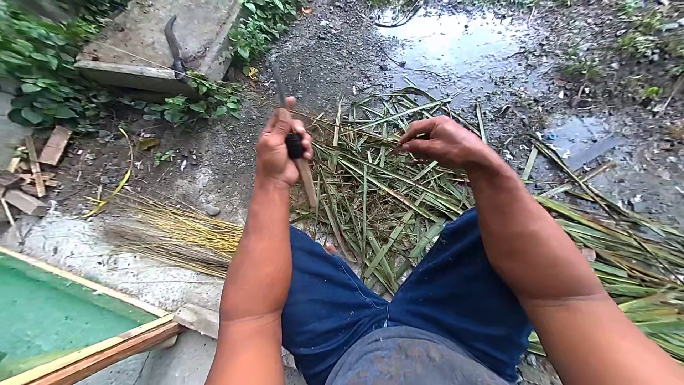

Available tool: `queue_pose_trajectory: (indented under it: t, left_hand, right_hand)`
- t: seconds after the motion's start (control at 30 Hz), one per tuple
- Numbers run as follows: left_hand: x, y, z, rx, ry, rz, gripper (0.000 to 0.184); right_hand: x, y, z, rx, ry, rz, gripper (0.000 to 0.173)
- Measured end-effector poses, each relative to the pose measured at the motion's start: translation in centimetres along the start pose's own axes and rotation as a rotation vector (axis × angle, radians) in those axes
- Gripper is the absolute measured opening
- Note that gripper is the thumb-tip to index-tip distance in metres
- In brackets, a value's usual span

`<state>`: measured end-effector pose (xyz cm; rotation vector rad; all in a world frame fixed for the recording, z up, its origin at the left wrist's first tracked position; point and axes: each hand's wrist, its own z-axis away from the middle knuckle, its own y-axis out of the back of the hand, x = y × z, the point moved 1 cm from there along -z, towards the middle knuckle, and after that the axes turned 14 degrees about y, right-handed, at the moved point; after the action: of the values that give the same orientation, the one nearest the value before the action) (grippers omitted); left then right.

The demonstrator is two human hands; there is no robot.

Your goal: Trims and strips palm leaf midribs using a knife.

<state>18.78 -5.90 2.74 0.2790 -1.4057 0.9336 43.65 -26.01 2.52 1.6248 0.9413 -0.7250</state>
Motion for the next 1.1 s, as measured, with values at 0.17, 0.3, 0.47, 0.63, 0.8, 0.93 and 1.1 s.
queue_pose_trajectory:
  t: [0.17, 0.3, 0.47, 0.63, 0.8, 0.93, 1.1]
  left_hand:
    - [-0.4, -0.8, 1.1, -0.068, 0.035, -0.052, 0.033]
    - [0.0, -0.4, 1.0, -0.071, 0.026, -0.079, 0.033]
    - [2.0, 3.2, 0.8, 0.085, -0.114, 0.063, 0.032]
    - [-1.2, -1.3, 1.3, -0.005, 0.026, -0.085, 0.033]
    - [-4.4, -4.8, 1.6, -0.154, 0.161, -0.171, 0.036]
    - [-3.0, -3.5, 1.0, -0.086, 0.126, -0.105, 0.033]
    - [-2.4, -3.4, 1.2, -0.06, 0.077, -0.104, 0.034]
  right_hand:
    - [0.3, -0.4, -0.2, -0.009, -0.028, 0.014, 0.013]
    - [0.7, 0.4, 0.2, -0.028, -0.026, 0.017, 0.014]
    - [0.8, 1.4, 1.0, 0.002, -0.103, 0.016, 0.015]
    - [-0.3, -1.3, -0.5, -0.025, -0.075, -0.011, 0.024]
    - [-0.7, -3.4, -1.5, 0.032, 0.049, 0.004, 0.019]
    - [-0.4, -2.7, -1.2, 0.038, 0.086, 0.042, 0.018]
    - [-0.1, -2.4, -1.1, 0.023, 0.083, 0.062, 0.018]
